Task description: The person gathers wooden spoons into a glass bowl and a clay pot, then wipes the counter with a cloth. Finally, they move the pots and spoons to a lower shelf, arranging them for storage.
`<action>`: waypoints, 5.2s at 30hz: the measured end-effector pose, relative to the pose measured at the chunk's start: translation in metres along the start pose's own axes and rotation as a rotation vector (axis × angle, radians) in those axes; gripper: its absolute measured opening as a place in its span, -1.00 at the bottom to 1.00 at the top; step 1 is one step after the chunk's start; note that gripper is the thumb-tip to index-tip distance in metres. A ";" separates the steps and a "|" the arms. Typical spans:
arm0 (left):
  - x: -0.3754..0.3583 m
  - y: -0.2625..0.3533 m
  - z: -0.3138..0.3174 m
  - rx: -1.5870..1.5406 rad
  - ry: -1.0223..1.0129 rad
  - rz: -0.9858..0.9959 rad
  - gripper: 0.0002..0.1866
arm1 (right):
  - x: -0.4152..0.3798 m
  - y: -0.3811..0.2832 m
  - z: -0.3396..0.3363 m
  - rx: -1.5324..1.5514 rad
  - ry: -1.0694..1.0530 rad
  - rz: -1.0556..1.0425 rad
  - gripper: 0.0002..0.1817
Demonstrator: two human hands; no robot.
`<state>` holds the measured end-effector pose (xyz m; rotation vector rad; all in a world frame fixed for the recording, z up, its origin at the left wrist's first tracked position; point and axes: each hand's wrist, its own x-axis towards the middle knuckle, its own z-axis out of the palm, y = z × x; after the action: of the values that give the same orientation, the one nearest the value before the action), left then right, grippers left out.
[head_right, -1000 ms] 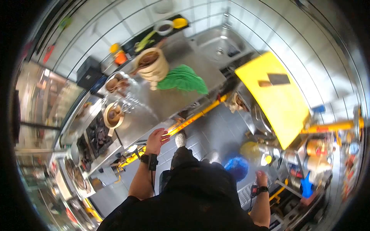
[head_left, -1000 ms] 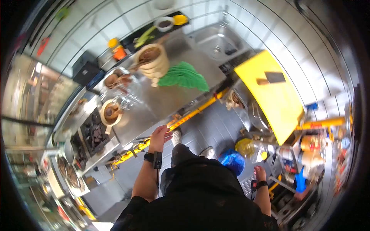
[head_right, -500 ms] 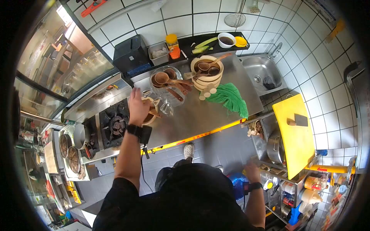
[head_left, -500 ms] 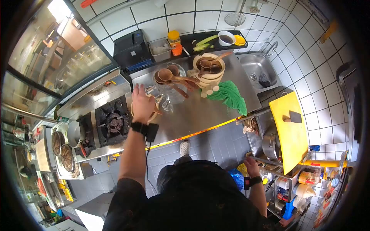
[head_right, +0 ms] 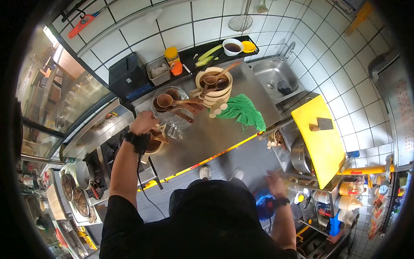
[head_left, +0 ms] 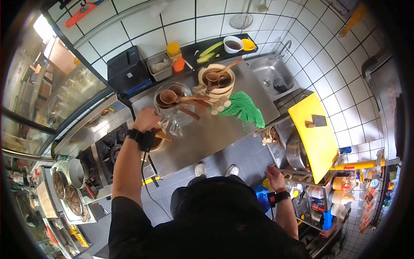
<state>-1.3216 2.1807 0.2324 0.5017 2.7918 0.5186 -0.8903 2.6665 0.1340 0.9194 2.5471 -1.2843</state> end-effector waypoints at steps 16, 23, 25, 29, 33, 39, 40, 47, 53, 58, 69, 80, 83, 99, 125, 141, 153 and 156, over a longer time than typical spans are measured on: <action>-0.120 0.126 0.054 -0.208 -0.184 0.091 -0.66 | 0.057 -0.192 0.007 1.170 -0.895 0.420 -0.32; -0.125 0.145 0.140 -0.124 -0.153 0.076 -0.74 | 0.050 -0.169 0.056 0.906 -1.255 0.636 -0.46; -0.126 0.151 0.149 -0.110 -0.186 0.001 -0.74 | 0.042 -0.175 0.067 0.866 -1.100 0.721 -0.61; -0.124 0.143 0.174 -0.171 -0.211 -0.061 -0.73 | 0.043 -0.160 0.092 0.802 -0.950 0.545 -0.71; -0.124 0.116 0.189 -0.167 -0.181 -0.174 -0.73 | 0.040 -0.178 0.091 0.709 -0.910 0.498 -0.87; -0.157 0.071 0.190 -0.222 -0.125 -0.331 -0.74 | 0.061 -0.205 0.108 0.570 -0.765 0.351 -0.83; -0.166 0.063 0.190 -0.210 -0.116 -0.357 -0.74 | 0.067 -0.211 0.113 0.497 -0.757 0.321 -0.82; -0.233 0.029 0.192 -0.285 -0.020 -0.487 -0.78 | 0.108 -0.208 0.221 1.033 -0.630 0.533 -0.77; -0.258 0.029 0.166 -0.371 0.014 -0.547 -0.77 | 0.150 -0.223 0.266 0.577 -0.523 0.411 -0.54; -0.262 0.030 0.165 -0.472 0.035 -0.571 -0.78 | 0.170 -0.200 0.245 -0.411 -0.420 -0.375 -0.61; -0.232 0.047 0.170 -0.449 -0.054 -0.353 -0.73 | 0.148 -0.207 0.198 0.146 -0.533 0.205 -0.74; -0.199 0.083 0.171 -0.507 -0.300 -0.119 -0.75 | 0.126 -0.077 0.056 0.600 -0.119 0.513 -0.67; -0.187 0.103 0.177 -0.538 -0.413 -0.103 -0.74 | 0.134 0.014 0.013 0.814 0.054 0.602 -0.70; -0.089 0.249 0.287 -0.379 -0.750 -0.087 -0.72 | 0.295 0.188 -0.041 1.243 0.492 0.568 -0.68; -0.015 0.313 0.456 -0.366 -0.817 0.017 -0.73 | 0.500 0.327 -0.128 1.804 0.541 0.308 -0.60; -0.009 0.327 0.424 -0.314 -0.904 -0.083 -0.75 | 0.437 0.341 -0.070 1.088 0.733 0.291 -0.70; -0.047 0.296 0.324 -0.396 -0.740 0.033 -0.74 | 0.216 0.165 -0.003 0.760 0.383 0.420 -0.76; -0.056 0.279 0.294 -0.401 -0.748 0.077 -0.73 | 0.156 0.126 -0.012 0.554 0.205 0.303 -0.73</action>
<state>-1.1006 2.4919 0.0856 0.5644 1.9084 0.7066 -0.9404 2.8037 -0.0041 1.5382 2.0807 -1.9078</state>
